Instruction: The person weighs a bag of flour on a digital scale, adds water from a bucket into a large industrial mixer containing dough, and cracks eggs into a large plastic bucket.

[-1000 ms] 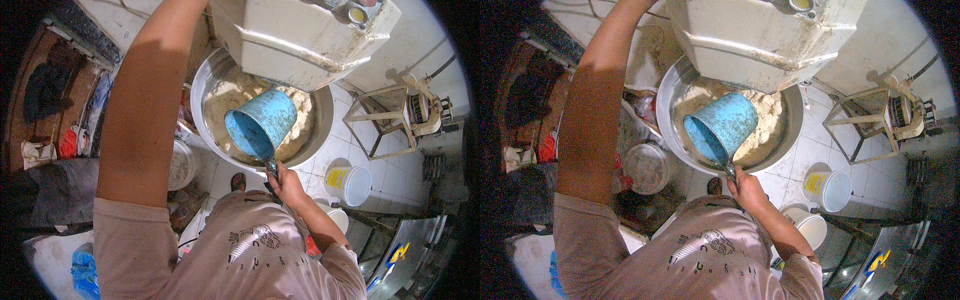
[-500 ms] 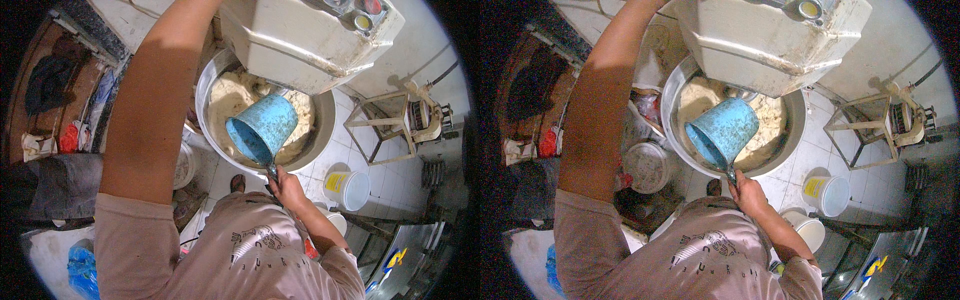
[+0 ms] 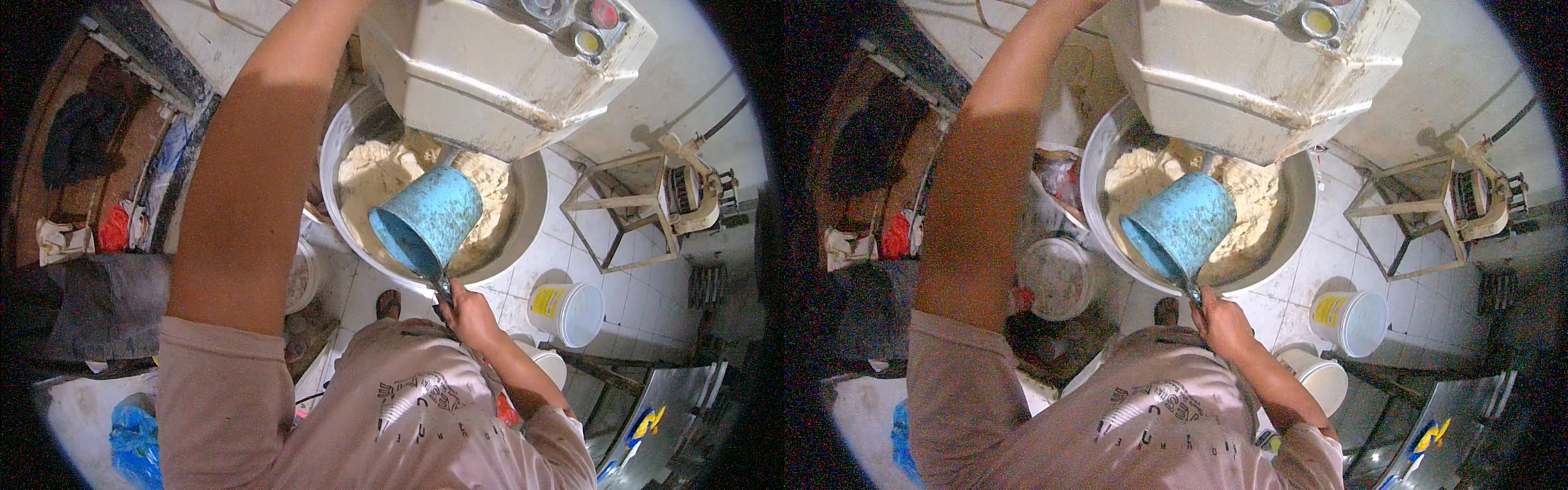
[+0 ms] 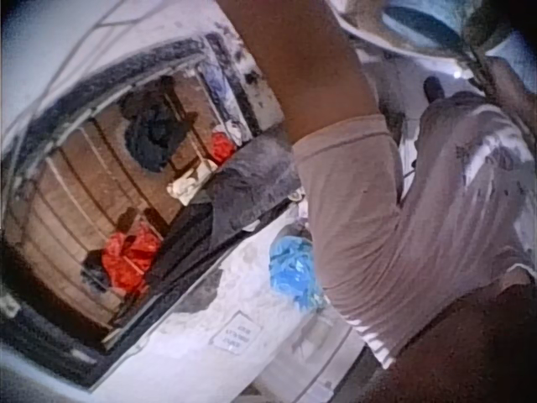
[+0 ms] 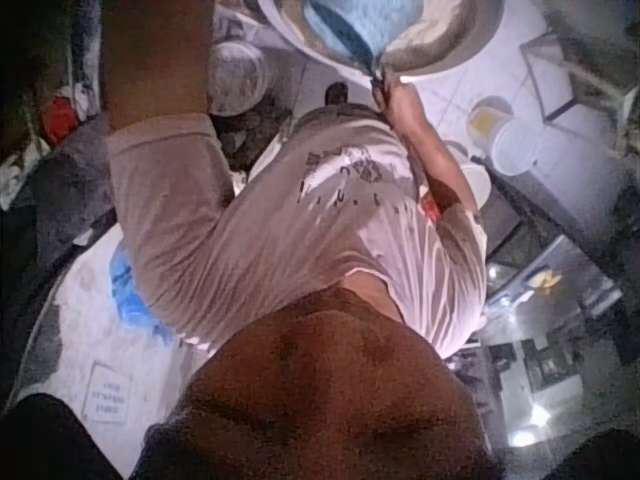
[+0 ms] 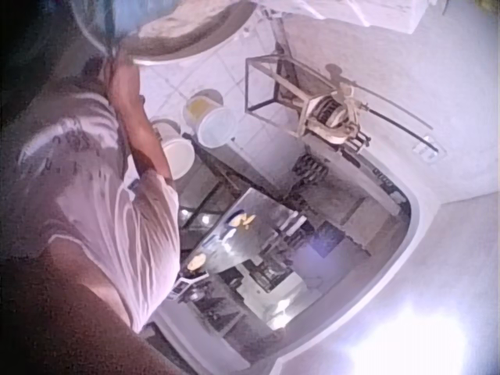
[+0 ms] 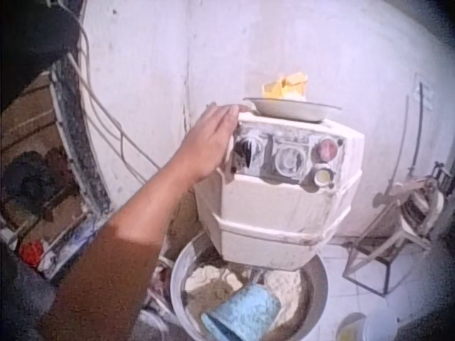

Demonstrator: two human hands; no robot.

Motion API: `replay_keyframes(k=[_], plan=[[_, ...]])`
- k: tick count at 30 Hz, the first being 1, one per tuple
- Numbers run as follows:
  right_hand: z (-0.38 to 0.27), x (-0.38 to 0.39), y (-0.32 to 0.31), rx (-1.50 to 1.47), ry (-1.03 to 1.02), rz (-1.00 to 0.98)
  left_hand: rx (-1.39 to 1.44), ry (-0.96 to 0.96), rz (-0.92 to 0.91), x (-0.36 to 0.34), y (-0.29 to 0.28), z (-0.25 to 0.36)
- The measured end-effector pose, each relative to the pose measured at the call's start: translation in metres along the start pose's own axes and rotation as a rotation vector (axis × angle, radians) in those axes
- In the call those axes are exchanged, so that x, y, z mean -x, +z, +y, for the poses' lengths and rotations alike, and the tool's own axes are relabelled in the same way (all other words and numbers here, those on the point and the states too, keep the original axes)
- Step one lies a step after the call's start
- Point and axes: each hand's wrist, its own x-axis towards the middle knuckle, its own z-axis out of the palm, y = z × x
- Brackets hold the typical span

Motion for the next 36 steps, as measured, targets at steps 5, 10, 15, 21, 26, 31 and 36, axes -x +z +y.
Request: replay_keyframes(k=[5, 10, 15, 21, 26, 31, 36], plan=[[0.010, 0.005, 0.005, 0.045, 0.048, -0.056, 0.006, -0.019, 0.014, 0.002, 0.003, 0.005], [0.011, 0.002, 0.011, 0.070, 0.025, -0.064, -0.015, 0.037, 0.006, 0.003, 0.004, 0.001], [0.016, 0.004, 0.014, 0.085, -0.022, -0.006, -0.026, 0.033, 0.028, 0.001, 0.007, -0.002], [0.012, 0.011, -0.002, 0.203, 0.015, -0.076, -0.071, 0.042, 0.046, 0.002, 0.010, -0.009], [0.010, -0.001, 0.003, 0.319, -0.009, -0.065, -0.063, 0.048, 0.085, 0.002, 0.018, -0.008], [-0.025, -0.020, -0.004, 0.168, 0.042, -0.007, -0.066, 0.086, 0.073, 0.002, 0.013, -0.010], [-0.003, -0.017, -0.005, -0.452, 0.034, 0.090, -0.069, 0.043, 0.058, 0.003, 0.016, -0.005]])
